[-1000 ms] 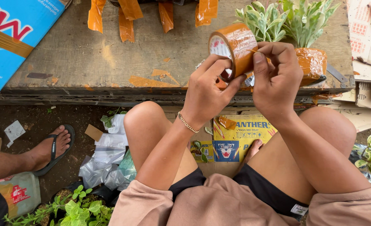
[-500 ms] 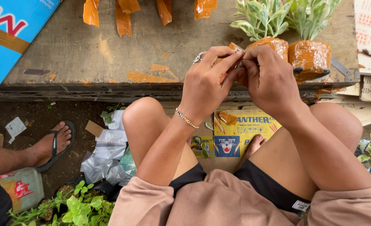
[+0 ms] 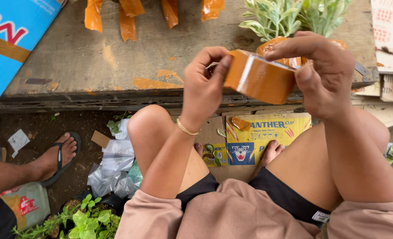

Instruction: The person wraps the base of potted plants with orange packing tape. They pull tape from a roll, wrap it around the pot, and cut it with a knife. The wrapped plants are placed on a wooden table.

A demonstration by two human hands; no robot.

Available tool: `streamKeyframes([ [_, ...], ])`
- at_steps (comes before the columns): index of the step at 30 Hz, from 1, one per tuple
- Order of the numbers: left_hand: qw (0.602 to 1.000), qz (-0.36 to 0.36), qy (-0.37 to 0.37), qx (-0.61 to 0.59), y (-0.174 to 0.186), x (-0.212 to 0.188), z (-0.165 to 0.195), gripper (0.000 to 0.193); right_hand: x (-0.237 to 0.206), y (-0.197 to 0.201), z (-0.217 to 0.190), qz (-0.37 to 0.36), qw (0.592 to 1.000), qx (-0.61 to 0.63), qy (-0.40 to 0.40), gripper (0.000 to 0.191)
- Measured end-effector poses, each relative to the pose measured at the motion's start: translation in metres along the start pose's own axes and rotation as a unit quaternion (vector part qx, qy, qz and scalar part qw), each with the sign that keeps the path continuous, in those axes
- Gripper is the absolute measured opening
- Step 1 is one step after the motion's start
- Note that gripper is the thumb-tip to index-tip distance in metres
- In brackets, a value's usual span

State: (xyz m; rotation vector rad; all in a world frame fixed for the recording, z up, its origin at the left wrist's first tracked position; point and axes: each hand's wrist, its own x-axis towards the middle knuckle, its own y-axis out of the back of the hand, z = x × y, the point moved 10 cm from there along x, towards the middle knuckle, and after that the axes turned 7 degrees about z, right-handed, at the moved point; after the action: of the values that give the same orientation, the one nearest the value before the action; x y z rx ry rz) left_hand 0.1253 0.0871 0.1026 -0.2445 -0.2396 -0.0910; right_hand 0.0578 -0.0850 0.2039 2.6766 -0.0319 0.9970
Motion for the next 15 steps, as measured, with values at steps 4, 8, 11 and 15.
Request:
streamKeyframes([
  [4,0.963,-0.043,0.17,-0.206,-0.018,-0.005,-0.037,0.011,-0.013,0.002,0.023,-0.013,0.999,0.035,0.04,0.053],
  [8,0.93,-0.057,0.278,-0.235,-0.052,-0.023,-0.065,0.013,-0.035,0.012,0.049,0.041,0.99,0.135,0.007,0.06],
  [11,0.918,-0.089,0.293,-0.252,-0.073,-0.03,-0.072,0.011,-0.05,0.032,0.07,0.12,0.982,0.119,-0.079,0.064],
  [15,0.926,-0.123,0.264,-0.239,-0.088,-0.024,-0.082,0.014,-0.056,0.052,0.07,0.11,0.975,0.175,-0.083,0.063],
])
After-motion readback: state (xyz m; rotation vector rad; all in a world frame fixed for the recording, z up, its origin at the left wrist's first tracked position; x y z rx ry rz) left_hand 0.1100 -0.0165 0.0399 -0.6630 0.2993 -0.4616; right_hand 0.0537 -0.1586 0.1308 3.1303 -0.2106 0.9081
